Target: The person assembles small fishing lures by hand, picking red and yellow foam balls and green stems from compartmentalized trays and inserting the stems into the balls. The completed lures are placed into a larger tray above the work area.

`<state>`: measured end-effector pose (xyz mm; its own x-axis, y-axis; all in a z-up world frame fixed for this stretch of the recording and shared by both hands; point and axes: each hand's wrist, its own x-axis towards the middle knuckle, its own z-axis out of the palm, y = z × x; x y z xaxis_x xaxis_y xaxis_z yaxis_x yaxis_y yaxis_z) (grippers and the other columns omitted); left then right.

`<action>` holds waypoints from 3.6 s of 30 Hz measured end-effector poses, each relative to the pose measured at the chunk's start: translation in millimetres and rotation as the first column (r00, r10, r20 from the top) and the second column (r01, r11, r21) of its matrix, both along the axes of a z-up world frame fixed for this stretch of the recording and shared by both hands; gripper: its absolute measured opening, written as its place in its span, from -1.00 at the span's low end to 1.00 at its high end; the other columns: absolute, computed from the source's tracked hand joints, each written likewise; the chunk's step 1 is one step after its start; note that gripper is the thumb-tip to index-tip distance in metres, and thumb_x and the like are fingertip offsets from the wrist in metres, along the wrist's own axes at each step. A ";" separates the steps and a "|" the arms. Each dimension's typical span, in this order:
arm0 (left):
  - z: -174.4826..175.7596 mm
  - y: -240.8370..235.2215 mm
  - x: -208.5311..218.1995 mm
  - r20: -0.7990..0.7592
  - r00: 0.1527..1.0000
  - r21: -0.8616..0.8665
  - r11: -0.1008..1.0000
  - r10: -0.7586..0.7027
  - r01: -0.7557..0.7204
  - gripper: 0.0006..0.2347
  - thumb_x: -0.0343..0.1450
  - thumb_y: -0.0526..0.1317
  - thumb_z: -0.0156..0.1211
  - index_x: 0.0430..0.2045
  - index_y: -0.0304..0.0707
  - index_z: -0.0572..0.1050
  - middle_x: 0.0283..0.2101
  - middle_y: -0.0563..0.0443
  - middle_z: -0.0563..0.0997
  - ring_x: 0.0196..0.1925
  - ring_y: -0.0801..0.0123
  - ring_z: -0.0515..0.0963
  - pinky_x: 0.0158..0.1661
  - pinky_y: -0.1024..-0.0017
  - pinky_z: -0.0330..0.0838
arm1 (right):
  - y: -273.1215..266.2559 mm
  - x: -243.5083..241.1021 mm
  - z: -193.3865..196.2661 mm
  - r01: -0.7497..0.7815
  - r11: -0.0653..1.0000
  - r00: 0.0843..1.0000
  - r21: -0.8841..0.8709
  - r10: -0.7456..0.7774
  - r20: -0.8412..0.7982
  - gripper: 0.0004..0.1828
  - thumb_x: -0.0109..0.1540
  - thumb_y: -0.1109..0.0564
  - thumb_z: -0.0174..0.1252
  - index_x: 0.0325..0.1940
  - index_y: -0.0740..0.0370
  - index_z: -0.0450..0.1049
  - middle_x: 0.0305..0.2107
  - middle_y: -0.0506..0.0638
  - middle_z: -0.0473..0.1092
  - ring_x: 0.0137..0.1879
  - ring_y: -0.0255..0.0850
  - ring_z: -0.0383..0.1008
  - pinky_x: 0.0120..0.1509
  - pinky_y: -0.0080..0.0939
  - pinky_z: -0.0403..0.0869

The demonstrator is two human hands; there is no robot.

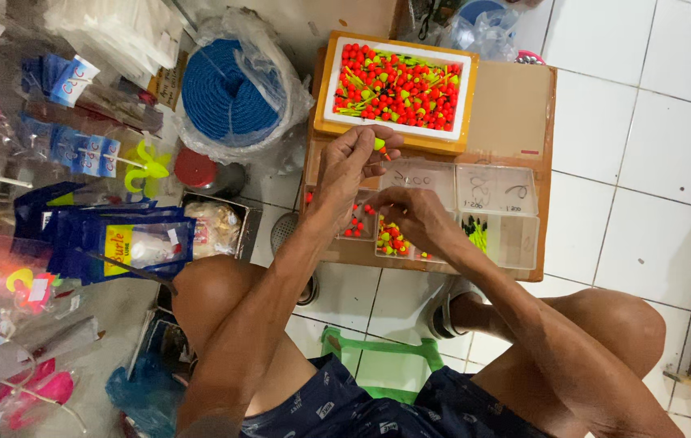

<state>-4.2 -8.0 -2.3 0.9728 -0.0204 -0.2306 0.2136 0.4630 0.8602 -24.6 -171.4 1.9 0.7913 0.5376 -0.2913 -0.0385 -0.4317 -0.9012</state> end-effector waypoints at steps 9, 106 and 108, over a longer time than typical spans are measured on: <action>7.5 -27.8 -13.3 0.112 0.988 0.167 0.982 -0.108 0.089 -0.81 0.54 -0.15 0.10 -0.16 -0.17 0.64 -0.21 -0.08 0.72 -0.21 0.49 0.69 -0.23 0.61 0.60 | -32.3 14.1 29.2 0.267 0.930 0.959 0.253 -0.231 -0.162 -0.77 0.25 0.24 0.28 -0.04 0.41 0.55 -0.35 0.14 0.53 -0.27 -0.19 0.57 -0.29 -0.34 0.55; -70.8 -78.7 -86.1 0.198 0.788 0.729 -0.450 -0.584 -0.516 -0.91 0.27 -0.26 0.09 -0.65 0.03 0.50 -0.61 0.21 0.51 -0.48 0.41 0.63 -0.54 0.44 0.28 | 32.0 102.8 -58.7 -0.026 0.679 0.256 -0.734 0.714 0.652 -0.86 0.20 0.27 0.18 -0.35 0.10 0.36 -0.31 -0.03 0.25 -0.29 -0.02 0.45 -0.45 -0.04 0.33; -83.3 -76.7 -79.2 0.143 0.695 0.896 -0.206 -0.704 -0.393 -0.86 0.26 -0.35 0.16 -0.73 -0.03 0.48 -0.68 0.13 0.47 -0.55 0.28 0.58 -0.60 0.23 0.25 | 33.2 106.0 -69.3 0.006 0.681 0.195 -0.732 0.717 0.669 -0.85 0.17 0.28 0.16 -0.38 0.10 0.34 -0.34 -0.03 0.24 -0.34 -0.03 0.42 -0.45 -0.04 0.30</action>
